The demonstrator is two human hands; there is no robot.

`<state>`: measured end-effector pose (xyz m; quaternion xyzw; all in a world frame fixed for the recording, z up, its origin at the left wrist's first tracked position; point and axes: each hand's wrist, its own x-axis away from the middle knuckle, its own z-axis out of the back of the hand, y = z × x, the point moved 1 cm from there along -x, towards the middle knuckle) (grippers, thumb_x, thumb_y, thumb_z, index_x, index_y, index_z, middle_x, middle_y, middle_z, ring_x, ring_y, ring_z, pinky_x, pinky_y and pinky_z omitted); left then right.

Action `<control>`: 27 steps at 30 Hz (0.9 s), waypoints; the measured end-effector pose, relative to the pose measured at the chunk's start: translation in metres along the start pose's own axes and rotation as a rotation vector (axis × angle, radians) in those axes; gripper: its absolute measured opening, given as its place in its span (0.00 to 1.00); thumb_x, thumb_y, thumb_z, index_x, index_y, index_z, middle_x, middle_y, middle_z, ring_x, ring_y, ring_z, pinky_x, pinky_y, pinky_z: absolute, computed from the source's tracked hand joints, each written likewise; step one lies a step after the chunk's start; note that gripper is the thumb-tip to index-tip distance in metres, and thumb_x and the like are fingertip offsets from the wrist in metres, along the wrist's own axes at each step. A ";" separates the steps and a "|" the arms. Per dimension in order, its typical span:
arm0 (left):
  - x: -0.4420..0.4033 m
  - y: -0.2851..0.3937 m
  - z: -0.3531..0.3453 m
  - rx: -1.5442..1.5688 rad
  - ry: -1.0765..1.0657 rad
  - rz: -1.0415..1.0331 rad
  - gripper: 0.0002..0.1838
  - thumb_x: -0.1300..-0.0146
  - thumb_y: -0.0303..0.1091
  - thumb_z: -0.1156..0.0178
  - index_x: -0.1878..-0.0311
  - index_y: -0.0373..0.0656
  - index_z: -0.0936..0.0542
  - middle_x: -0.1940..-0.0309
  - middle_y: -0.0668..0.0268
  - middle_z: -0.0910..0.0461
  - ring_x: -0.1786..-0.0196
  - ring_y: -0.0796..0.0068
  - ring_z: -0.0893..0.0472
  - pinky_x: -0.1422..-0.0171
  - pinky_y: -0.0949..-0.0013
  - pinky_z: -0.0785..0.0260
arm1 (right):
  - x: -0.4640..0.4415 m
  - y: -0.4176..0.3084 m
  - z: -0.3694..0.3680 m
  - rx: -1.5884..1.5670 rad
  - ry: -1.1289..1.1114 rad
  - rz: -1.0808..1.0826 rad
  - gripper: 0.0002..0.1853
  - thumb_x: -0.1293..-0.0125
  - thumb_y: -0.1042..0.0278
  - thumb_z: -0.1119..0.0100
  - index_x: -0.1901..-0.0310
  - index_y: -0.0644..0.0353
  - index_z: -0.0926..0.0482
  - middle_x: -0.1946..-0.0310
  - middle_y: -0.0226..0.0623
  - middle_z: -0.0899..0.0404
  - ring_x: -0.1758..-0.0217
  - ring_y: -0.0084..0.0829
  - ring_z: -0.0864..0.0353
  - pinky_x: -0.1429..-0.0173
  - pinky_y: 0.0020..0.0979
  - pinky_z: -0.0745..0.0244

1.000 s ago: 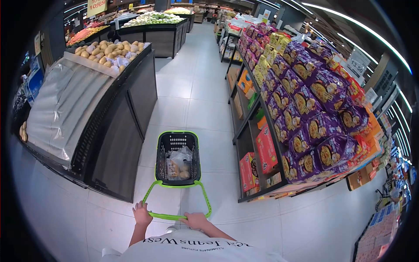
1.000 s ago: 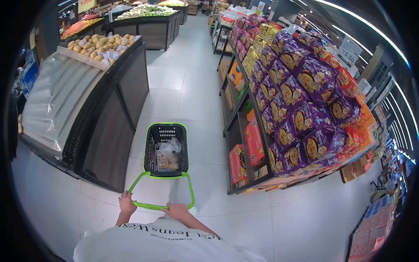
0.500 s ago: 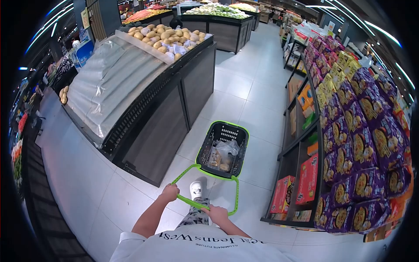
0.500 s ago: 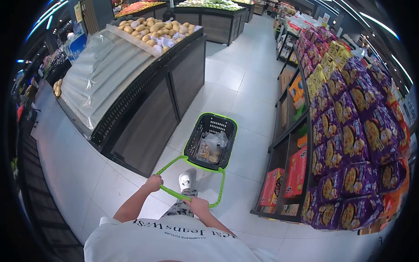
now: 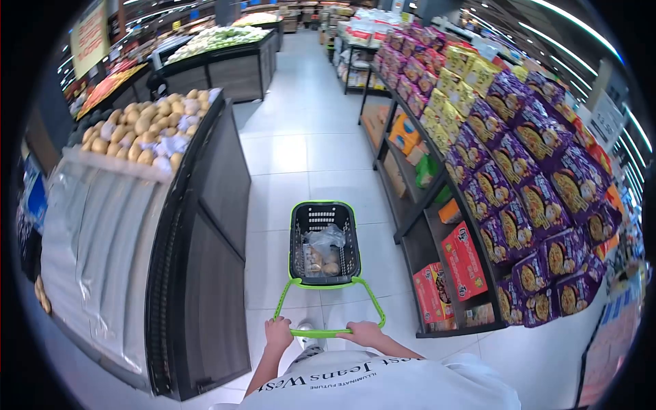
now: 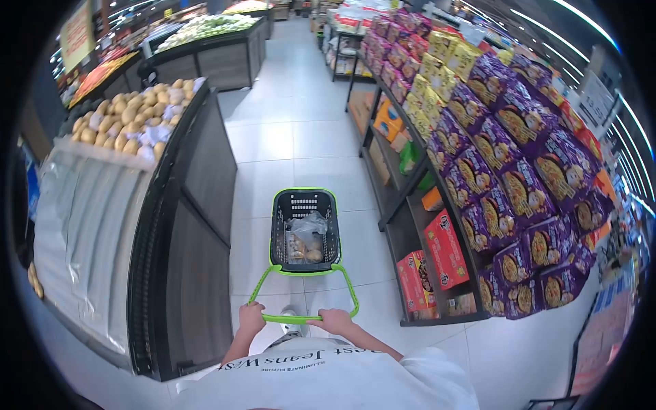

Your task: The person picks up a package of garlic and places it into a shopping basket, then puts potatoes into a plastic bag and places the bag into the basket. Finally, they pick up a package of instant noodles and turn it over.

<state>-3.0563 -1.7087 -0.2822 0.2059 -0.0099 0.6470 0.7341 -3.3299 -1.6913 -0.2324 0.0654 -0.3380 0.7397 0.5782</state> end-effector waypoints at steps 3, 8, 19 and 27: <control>-0.031 0.004 0.019 -0.043 0.080 -0.048 0.12 0.55 0.34 0.41 0.65 0.46 0.18 0.65 0.59 0.21 0.57 0.54 0.25 0.47 0.53 0.38 | -0.023 0.004 0.020 -0.057 0.135 -0.057 0.31 0.47 0.30 0.51 0.64 0.55 0.22 0.80 0.41 0.22 0.73 0.44 0.22 0.67 0.42 0.29; -0.099 -0.009 0.018 0.192 -0.021 -0.210 0.10 0.58 0.35 0.39 0.69 0.44 0.18 0.72 0.58 0.21 0.61 0.56 0.24 0.50 0.57 0.37 | -0.062 0.038 0.042 -0.067 0.270 -0.086 0.29 0.52 0.31 0.45 0.67 0.53 0.20 0.81 0.41 0.22 0.73 0.43 0.22 0.64 0.40 0.28; -0.239 0.016 0.035 0.113 -0.033 -0.087 0.09 0.56 0.39 0.38 0.74 0.44 0.18 0.72 0.61 0.22 0.60 0.57 0.24 0.40 0.49 0.43 | -0.197 0.101 0.154 0.030 0.202 -0.007 0.32 0.56 0.27 0.45 0.72 0.54 0.19 0.83 0.39 0.23 0.75 0.40 0.21 0.71 0.37 0.28; -0.359 0.036 0.076 -0.049 -0.136 -0.089 0.11 0.57 0.41 0.37 0.73 0.46 0.17 0.71 0.61 0.22 0.58 0.57 0.24 0.40 0.42 0.44 | -0.283 0.146 0.211 -0.086 0.221 0.039 0.30 0.55 0.29 0.44 0.72 0.52 0.19 0.84 0.38 0.23 0.77 0.41 0.21 0.70 0.37 0.28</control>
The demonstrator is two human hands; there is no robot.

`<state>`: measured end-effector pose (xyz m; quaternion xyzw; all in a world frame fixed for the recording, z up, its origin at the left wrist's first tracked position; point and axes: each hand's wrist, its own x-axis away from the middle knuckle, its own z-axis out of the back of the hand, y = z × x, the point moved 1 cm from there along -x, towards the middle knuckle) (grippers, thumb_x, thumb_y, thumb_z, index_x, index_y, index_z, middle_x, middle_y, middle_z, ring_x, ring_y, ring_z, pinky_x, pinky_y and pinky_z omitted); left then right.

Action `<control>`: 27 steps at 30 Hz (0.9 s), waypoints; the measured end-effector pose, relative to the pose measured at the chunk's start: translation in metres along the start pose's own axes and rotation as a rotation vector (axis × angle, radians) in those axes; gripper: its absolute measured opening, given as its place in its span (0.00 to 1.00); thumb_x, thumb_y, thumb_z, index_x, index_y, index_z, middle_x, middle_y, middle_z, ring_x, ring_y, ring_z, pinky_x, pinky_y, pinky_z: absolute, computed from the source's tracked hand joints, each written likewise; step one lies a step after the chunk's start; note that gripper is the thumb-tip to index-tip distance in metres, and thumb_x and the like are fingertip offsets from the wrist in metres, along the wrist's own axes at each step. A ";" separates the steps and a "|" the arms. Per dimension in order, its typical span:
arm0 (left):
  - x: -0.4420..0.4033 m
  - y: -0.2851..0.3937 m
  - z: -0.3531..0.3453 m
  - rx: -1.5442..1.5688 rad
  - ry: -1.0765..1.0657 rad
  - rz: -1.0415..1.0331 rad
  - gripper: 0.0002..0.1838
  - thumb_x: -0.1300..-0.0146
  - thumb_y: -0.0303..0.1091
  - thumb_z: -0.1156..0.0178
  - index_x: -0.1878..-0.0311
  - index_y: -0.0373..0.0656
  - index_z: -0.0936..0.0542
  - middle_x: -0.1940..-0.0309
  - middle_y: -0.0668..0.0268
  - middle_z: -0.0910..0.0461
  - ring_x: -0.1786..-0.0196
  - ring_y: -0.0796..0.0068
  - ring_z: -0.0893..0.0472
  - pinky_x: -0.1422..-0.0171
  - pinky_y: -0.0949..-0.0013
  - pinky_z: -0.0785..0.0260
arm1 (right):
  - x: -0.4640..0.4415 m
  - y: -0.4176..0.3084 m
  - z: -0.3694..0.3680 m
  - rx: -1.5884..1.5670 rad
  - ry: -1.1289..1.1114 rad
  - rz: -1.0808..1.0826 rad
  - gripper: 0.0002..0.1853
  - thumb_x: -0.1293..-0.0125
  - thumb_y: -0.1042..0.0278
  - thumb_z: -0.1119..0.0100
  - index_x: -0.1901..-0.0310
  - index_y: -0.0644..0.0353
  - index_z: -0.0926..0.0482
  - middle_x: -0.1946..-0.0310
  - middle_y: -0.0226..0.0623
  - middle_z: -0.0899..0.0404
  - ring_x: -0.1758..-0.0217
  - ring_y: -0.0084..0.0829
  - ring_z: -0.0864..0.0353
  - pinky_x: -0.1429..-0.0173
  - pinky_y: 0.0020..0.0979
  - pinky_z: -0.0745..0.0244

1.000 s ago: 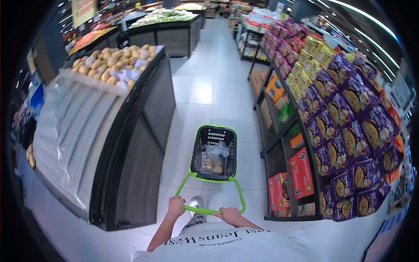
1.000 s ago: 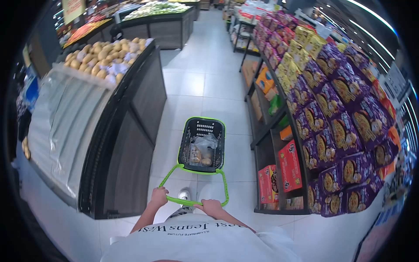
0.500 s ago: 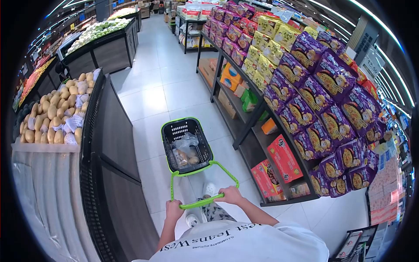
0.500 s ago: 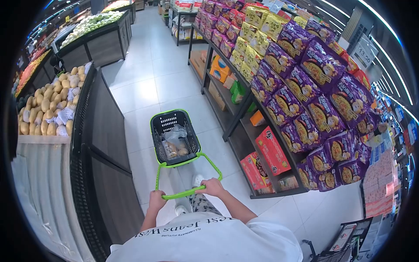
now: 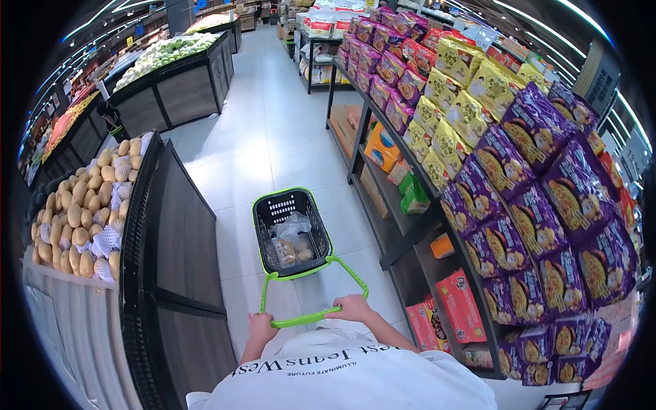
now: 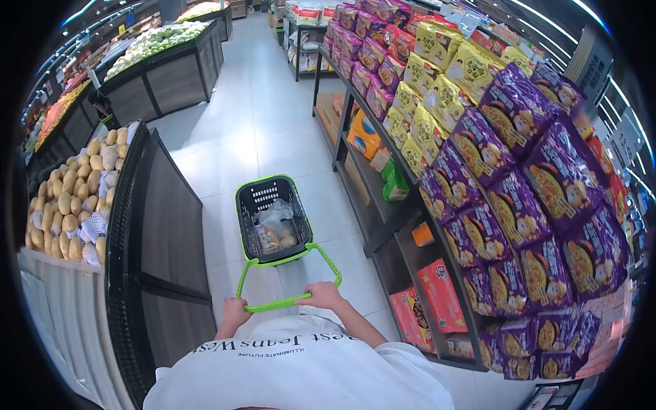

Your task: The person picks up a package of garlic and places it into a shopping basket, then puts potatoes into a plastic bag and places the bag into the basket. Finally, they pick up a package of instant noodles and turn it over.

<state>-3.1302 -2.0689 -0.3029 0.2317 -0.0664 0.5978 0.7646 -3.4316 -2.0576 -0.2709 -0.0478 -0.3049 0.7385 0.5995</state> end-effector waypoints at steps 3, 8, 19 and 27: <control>-0.029 0.001 0.005 0.069 0.095 0.043 0.11 0.57 0.42 0.37 0.75 0.45 0.18 0.72 0.60 0.22 0.59 0.56 0.24 0.42 0.43 0.42 | -0.035 0.010 0.025 0.001 -0.082 0.011 0.32 0.55 0.28 0.46 0.71 0.54 0.19 0.80 0.41 0.22 0.72 0.42 0.21 0.66 0.38 0.27; -0.072 0.011 0.023 0.210 0.215 0.124 0.09 0.59 0.39 0.35 0.78 0.44 0.20 0.74 0.60 0.22 0.62 0.59 0.23 0.51 0.52 0.37 | -0.093 0.038 0.058 -0.018 -0.096 0.173 0.26 0.55 0.36 0.39 0.69 0.53 0.19 0.79 0.38 0.21 0.72 0.41 0.21 0.67 0.39 0.28; -0.211 -0.012 0.102 0.365 0.288 0.063 0.06 0.59 0.33 0.35 0.77 0.43 0.20 0.76 0.58 0.22 0.66 0.56 0.23 0.59 0.58 0.35 | -0.211 0.048 0.132 -0.088 0.106 0.167 0.21 0.54 0.45 0.35 0.67 0.55 0.20 0.75 0.34 0.21 0.69 0.37 0.23 0.59 0.37 0.32; -0.303 -0.025 0.141 0.474 0.256 0.045 0.06 0.55 0.29 0.40 0.75 0.36 0.22 0.74 0.50 0.23 0.66 0.49 0.23 0.61 0.55 0.31 | -0.297 0.061 0.161 -0.001 0.326 0.218 0.20 0.56 0.46 0.33 0.69 0.54 0.20 0.72 0.27 0.21 0.65 0.30 0.27 0.52 0.33 0.38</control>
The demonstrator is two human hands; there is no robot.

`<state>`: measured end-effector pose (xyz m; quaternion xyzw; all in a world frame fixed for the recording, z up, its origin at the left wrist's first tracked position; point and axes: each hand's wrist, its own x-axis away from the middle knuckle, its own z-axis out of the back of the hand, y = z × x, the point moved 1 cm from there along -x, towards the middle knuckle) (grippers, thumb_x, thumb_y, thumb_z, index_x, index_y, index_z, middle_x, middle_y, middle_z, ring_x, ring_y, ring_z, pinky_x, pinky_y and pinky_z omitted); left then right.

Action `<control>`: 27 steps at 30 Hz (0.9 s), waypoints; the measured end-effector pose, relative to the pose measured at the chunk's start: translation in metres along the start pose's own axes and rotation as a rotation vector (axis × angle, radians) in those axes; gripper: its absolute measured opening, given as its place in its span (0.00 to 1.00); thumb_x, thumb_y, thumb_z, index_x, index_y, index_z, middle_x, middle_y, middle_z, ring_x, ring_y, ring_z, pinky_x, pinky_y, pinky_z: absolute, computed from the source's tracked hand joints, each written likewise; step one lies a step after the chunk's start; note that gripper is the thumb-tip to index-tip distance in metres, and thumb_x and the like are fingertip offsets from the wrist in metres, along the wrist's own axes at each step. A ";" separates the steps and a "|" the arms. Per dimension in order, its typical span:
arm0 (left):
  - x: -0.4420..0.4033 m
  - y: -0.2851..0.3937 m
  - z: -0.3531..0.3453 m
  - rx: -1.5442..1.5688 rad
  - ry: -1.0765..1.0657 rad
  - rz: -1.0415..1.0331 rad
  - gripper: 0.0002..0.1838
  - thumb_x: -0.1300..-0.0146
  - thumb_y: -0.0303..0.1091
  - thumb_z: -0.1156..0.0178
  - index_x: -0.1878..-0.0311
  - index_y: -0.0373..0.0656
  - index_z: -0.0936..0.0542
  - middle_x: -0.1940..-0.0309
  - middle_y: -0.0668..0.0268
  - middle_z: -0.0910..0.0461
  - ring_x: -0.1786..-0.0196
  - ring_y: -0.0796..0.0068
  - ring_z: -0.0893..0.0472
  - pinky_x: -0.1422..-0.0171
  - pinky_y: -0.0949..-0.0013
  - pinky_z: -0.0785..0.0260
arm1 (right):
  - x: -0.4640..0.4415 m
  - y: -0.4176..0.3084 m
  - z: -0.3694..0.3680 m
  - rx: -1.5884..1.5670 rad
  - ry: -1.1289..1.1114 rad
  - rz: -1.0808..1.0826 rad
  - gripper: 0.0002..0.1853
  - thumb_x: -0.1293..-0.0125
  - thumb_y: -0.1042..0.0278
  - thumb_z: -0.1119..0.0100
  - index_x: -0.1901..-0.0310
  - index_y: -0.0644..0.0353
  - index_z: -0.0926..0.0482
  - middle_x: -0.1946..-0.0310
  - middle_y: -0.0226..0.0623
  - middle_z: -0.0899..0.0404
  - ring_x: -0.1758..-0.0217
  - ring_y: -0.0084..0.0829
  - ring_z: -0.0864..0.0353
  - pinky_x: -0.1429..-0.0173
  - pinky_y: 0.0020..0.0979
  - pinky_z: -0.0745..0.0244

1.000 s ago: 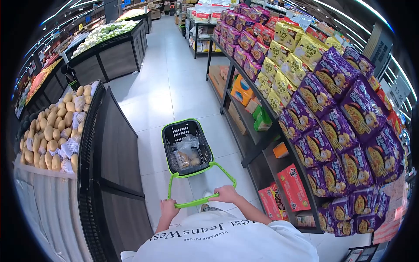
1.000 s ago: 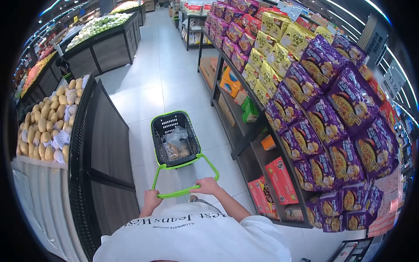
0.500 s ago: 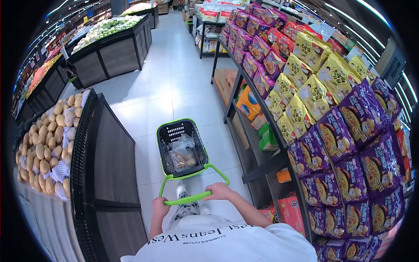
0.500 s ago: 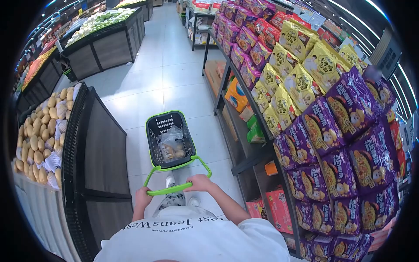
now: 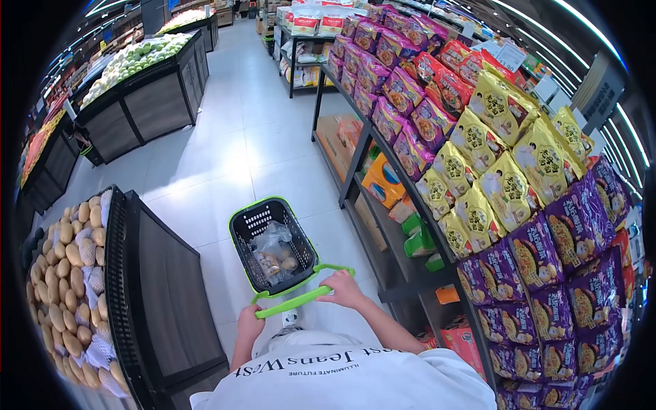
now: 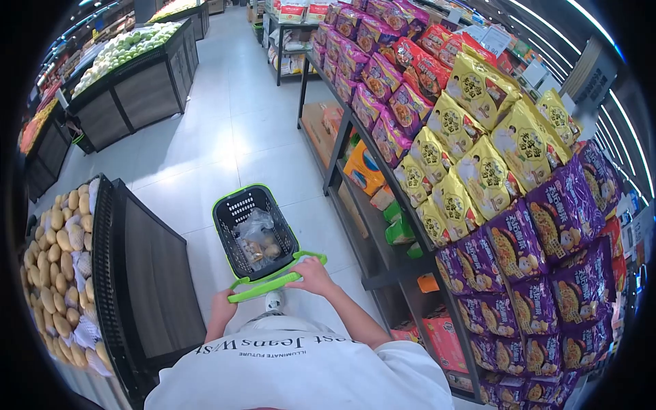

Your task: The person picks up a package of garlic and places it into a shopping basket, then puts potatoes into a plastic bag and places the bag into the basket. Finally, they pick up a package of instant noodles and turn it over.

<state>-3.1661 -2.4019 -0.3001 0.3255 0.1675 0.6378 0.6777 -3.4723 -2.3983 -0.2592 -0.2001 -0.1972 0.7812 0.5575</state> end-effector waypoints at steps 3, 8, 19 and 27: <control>-0.028 -0.011 0.005 0.066 -0.024 0.004 0.05 0.55 0.29 0.40 0.75 0.38 0.22 0.75 0.50 0.23 0.67 0.50 0.23 0.61 0.56 0.31 | -0.033 0.011 -0.006 0.012 0.017 0.034 0.21 0.56 0.46 0.33 0.69 0.54 0.20 0.72 0.28 0.21 0.64 0.30 0.28 0.52 0.33 0.38; -0.066 -0.005 0.015 -0.082 -0.113 -0.016 0.08 0.58 0.34 0.40 0.74 0.41 0.20 0.76 0.53 0.22 0.68 0.52 0.22 0.61 0.56 0.30 | -0.079 0.035 -0.008 -0.011 -0.142 -0.064 0.23 0.59 0.45 0.32 0.68 0.55 0.19 0.72 0.32 0.21 0.65 0.33 0.25 0.53 0.33 0.35; -0.105 -0.033 0.011 -0.258 -0.214 -0.179 0.06 0.58 0.34 0.41 0.78 0.45 0.18 0.81 0.57 0.22 0.71 0.57 0.22 0.57 0.59 0.29 | -0.111 0.045 -0.037 -0.119 -0.407 -0.247 0.28 0.61 0.44 0.31 0.63 0.59 0.20 0.74 0.43 0.20 0.67 0.40 0.20 0.59 0.36 0.26; -0.161 -0.013 0.048 -0.205 0.012 -0.073 0.07 0.59 0.26 0.42 0.73 0.43 0.19 0.78 0.54 0.22 0.70 0.53 0.23 0.65 0.56 0.31 | -0.172 0.054 -0.013 -0.233 -0.178 -0.149 0.22 0.53 0.49 0.35 0.63 0.58 0.21 0.72 0.38 0.20 0.65 0.37 0.22 0.54 0.35 0.32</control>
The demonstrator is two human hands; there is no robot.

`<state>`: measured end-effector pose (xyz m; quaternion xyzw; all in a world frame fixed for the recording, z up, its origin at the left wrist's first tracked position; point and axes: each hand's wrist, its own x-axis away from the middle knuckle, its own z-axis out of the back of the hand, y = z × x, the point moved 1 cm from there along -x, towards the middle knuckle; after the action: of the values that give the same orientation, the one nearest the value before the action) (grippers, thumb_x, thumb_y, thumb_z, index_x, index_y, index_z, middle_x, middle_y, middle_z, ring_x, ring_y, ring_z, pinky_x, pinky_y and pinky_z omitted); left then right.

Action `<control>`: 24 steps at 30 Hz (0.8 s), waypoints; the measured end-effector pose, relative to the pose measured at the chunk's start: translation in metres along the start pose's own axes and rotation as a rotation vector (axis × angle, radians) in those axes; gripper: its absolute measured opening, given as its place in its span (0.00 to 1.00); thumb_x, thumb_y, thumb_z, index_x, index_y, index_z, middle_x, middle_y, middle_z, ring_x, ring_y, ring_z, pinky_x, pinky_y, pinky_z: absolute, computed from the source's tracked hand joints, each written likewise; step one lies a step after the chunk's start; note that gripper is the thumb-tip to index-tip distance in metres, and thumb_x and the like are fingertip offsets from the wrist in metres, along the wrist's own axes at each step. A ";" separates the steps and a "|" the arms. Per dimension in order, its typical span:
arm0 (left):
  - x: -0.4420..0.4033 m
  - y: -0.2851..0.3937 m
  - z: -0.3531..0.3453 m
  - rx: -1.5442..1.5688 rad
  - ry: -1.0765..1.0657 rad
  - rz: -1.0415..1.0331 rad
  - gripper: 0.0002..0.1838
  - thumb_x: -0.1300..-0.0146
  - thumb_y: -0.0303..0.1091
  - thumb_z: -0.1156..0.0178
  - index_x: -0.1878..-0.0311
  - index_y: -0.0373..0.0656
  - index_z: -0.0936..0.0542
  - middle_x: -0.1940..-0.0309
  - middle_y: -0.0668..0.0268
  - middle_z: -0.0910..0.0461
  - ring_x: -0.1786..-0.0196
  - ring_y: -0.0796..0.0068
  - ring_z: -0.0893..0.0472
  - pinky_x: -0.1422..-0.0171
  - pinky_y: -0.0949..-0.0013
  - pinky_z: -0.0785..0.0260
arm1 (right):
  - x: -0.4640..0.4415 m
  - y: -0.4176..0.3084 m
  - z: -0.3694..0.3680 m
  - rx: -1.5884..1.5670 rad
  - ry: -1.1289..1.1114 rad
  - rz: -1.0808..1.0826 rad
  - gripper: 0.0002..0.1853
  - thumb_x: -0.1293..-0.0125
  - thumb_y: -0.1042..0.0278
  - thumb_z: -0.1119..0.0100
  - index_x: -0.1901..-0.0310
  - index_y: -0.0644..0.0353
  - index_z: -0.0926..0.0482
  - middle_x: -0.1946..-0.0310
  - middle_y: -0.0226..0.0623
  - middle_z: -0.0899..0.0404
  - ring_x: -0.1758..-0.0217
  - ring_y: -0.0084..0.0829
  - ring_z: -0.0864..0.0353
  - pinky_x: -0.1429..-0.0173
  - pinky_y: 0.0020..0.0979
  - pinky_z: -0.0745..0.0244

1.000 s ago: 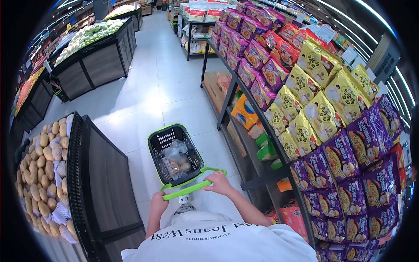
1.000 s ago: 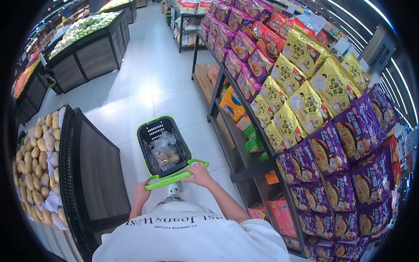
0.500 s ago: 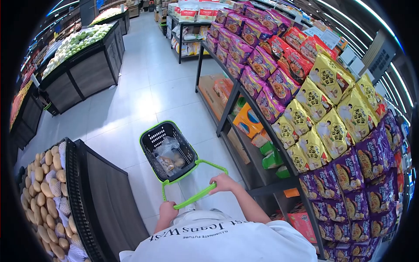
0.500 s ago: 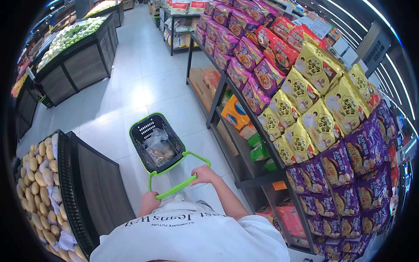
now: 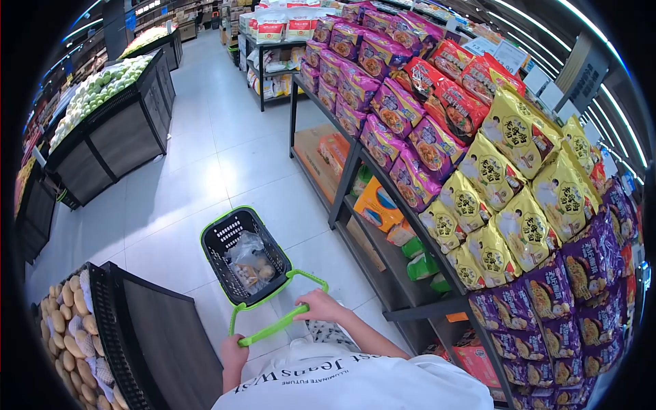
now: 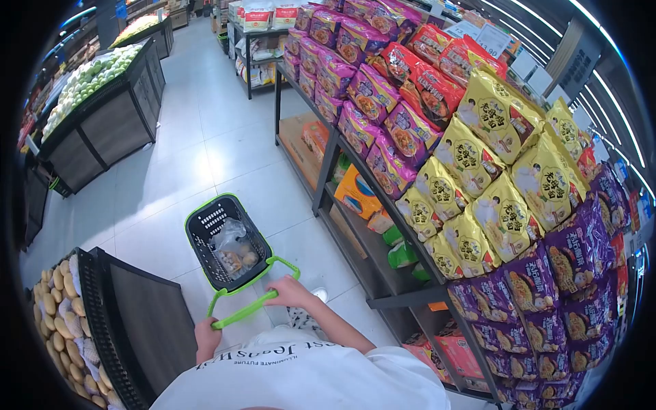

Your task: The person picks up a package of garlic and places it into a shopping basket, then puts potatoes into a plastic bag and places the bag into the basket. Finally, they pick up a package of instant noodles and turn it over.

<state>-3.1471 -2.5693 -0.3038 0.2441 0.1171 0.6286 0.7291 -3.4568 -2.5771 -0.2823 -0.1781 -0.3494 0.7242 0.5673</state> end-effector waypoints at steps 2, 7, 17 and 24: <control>-0.022 0.014 0.005 -0.040 0.030 0.009 0.09 0.59 0.24 0.43 0.70 0.42 0.20 0.76 0.54 0.22 0.69 0.54 0.23 0.63 0.56 0.32 | -0.017 0.004 0.011 0.010 0.121 0.107 0.20 0.51 0.49 0.36 0.64 0.58 0.20 0.69 0.36 0.20 0.62 0.35 0.24 0.52 0.34 0.35; -0.087 0.096 0.007 -0.095 -0.107 -0.286 0.09 0.59 0.24 0.44 0.70 0.40 0.21 0.74 0.55 0.22 0.69 0.54 0.23 0.60 0.57 0.33 | -0.054 0.020 0.026 0.085 0.254 0.268 0.21 0.50 0.49 0.36 0.63 0.58 0.21 0.59 0.35 0.22 0.48 0.34 0.29 0.41 0.35 0.40; -0.175 0.120 -0.002 -0.230 0.084 -0.092 0.09 0.57 0.21 0.47 0.70 0.41 0.23 0.75 0.55 0.23 0.67 0.54 0.24 0.59 0.55 0.36 | -0.058 0.116 0.075 -0.200 0.480 0.076 0.18 0.42 0.64 0.44 0.50 0.60 0.26 0.49 0.43 0.27 0.49 0.37 0.25 0.43 0.32 0.32; -0.228 0.120 -0.018 -0.374 0.241 -0.119 0.08 0.59 0.25 0.43 0.71 0.42 0.23 0.76 0.58 0.24 0.66 0.56 0.26 0.55 0.57 0.39 | 0.010 0.187 0.047 -0.129 0.247 -0.524 0.12 0.41 0.60 0.44 0.65 0.60 0.21 0.82 0.36 0.22 0.77 0.36 0.22 0.70 0.34 0.30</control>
<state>-3.3006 -2.7763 -0.2894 0.0204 0.0988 0.6200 0.7781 -3.6211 -2.6034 -0.3806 -0.2044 -0.3572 0.5022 0.7605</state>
